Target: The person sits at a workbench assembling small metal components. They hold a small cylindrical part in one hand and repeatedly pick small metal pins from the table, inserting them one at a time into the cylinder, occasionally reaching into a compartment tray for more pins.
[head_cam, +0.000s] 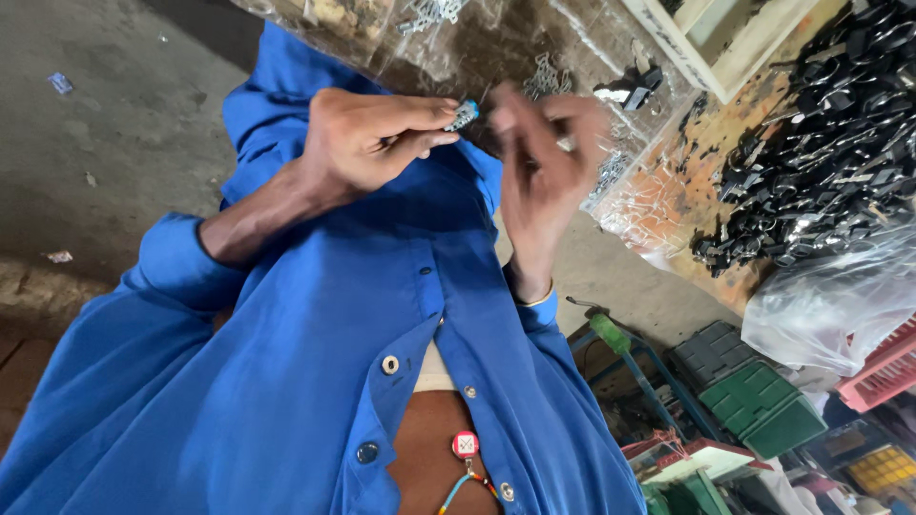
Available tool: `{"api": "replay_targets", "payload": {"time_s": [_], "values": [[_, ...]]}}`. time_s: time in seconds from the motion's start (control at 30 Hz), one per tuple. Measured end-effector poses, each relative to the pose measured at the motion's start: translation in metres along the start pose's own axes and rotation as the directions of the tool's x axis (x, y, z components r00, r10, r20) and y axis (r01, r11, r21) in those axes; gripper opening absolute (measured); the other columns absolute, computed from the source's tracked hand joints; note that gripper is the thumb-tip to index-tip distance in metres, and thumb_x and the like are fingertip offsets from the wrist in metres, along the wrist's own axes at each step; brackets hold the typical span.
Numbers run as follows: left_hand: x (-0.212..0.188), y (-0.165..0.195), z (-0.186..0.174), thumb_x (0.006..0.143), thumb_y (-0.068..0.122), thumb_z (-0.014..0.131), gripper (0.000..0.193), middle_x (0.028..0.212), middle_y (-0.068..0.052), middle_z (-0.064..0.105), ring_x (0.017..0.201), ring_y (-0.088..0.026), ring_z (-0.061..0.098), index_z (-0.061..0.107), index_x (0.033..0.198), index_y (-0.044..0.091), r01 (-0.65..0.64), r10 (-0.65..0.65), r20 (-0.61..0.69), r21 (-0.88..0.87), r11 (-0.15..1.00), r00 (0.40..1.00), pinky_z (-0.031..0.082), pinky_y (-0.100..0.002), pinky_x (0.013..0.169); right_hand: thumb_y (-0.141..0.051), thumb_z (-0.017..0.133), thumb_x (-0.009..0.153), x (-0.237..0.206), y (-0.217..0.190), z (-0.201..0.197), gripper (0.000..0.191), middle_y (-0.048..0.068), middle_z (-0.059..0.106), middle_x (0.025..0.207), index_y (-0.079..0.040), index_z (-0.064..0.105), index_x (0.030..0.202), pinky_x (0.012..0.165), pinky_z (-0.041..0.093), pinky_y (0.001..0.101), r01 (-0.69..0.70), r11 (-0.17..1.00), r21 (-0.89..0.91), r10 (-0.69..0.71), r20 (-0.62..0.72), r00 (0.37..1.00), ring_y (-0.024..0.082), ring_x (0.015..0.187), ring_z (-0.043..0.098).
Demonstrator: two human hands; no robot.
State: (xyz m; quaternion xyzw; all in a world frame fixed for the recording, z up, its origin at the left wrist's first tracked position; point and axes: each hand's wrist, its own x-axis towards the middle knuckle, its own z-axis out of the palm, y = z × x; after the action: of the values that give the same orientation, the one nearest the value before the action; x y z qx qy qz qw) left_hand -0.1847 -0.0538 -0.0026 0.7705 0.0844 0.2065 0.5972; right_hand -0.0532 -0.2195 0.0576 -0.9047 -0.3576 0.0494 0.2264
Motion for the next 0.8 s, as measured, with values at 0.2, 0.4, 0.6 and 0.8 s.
{"api": "replay_targets", "payload": {"time_s": [0.2, 0.4, 0.6, 0.8], "values": [[-0.004, 0.005, -0.006, 0.100, -0.006, 0.079, 0.019, 0.114, -0.016, 0.078, 0.085, -0.018, 0.079, 0.074, 0.119, -0.003, 0.160, -0.175, -0.063, -0.189, 0.969, 0.983, 0.062, -0.025, 0.071, -0.035, 0.091, 0.094, 0.004, -0.003, 0.003, 0.035, 0.000, 0.044, 0.156, -0.019, 0.080, 0.123, 0.121, 0.021, 0.0484, 0.154, 0.984, -0.086, -0.158, -0.042, 0.986, 0.031, 0.148, 0.028], [-0.004, 0.005, -0.007, 0.100, -0.005, 0.079, 0.018, 0.112, -0.016, 0.078, 0.084, -0.019, 0.079, 0.075, 0.117, -0.004, 0.215, -0.235, -0.047, -0.259, 0.941, 0.971, 0.061, -0.025, 0.068, -0.018, 0.091, 0.090, -0.022, 0.011, -0.006, 0.022, -0.005, 0.061, 0.128, -0.018, 0.079, 0.109, 0.112, 0.027, 0.0419, 0.257, 0.965, 0.057, -0.257, -0.003, 0.966, 0.023, 0.126, 0.050], [0.001, 0.008, 0.000, 0.097, -0.004, 0.083, 0.018, 0.105, -0.015, 0.078, 0.082, -0.018, 0.079, 0.075, 0.114, -0.004, 0.178, -0.194, -0.046, -0.235, 0.955, 0.980, 0.061, -0.025, 0.065, -0.004, 0.088, 0.090, -0.025, 0.016, 0.004, 0.021, -0.001, 0.073, 0.109, -0.011, 0.074, 0.104, 0.100, 0.040, 0.0364, 0.138, 0.962, 0.234, -0.127, -0.061, 0.990, 0.019, 0.104, 0.063], [0.004, 0.009, 0.004, 0.096, 0.000, 0.085, 0.018, 0.105, -0.014, 0.078, 0.081, -0.017, 0.079, 0.075, 0.112, -0.002, 0.133, -0.137, -0.028, -0.105, 0.986, 0.990, 0.060, -0.024, 0.064, 0.004, 0.076, 0.096, -0.025, 0.003, 0.018, 0.032, 0.006, 0.073, 0.108, -0.003, 0.056, 0.120, 0.092, 0.051, 0.0270, -0.111, 0.631, 0.768, 0.175, -0.001, 0.985, 0.014, 0.101, 0.067]]}}
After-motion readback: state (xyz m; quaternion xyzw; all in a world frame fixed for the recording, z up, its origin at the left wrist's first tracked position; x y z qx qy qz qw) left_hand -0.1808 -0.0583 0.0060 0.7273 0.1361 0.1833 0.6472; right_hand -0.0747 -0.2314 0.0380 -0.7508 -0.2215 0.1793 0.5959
